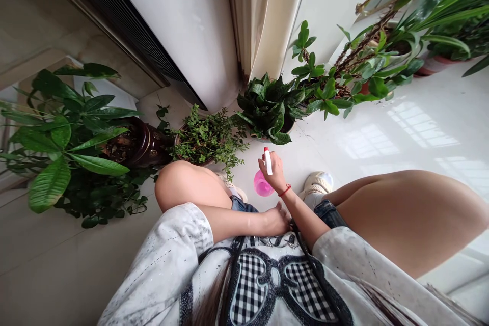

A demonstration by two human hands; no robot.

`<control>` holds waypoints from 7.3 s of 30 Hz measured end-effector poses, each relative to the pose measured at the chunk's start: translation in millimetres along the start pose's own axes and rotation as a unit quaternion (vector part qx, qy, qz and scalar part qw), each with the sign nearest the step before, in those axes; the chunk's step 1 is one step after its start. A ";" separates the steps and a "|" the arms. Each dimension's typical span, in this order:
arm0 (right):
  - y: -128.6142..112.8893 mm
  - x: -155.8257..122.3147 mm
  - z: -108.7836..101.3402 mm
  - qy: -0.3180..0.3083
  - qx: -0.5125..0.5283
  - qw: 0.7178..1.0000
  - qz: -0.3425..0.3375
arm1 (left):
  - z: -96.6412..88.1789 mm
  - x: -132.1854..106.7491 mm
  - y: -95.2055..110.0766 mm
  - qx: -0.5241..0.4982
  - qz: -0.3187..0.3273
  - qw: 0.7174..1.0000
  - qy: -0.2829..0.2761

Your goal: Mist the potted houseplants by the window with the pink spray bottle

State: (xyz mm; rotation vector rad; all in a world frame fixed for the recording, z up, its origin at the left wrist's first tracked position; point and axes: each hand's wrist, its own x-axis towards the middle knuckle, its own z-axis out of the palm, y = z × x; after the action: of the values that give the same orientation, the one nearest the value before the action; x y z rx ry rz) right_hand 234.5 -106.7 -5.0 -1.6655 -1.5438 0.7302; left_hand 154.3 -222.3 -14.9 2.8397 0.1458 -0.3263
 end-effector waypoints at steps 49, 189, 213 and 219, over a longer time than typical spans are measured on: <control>44.2 5.7 -62.4 0.036 0.298 0.936 0.184 | -22.0 -7.6 -5.5 0.006 0.029 1.000 -0.011; -56.3 81.8 -45.1 0.060 0.353 0.903 0.237 | -17.6 -4.7 3.6 0.039 -0.039 0.994 -0.093; -28.1 14.7 -52.1 0.080 0.325 0.906 0.259 | -17.4 -2.3 2.2 -0.058 -0.073 0.993 -0.072; -17.1 11.3 -81.8 0.079 0.342 0.907 0.231 | -18.2 12.8 8.1 -0.048 -0.091 0.984 -0.143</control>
State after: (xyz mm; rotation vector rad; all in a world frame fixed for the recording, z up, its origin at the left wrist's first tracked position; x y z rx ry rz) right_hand 292.6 -106.6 56.1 -1.4837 -0.6403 1.1844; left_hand 171.5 -224.0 1.2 2.6535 0.3515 -0.7380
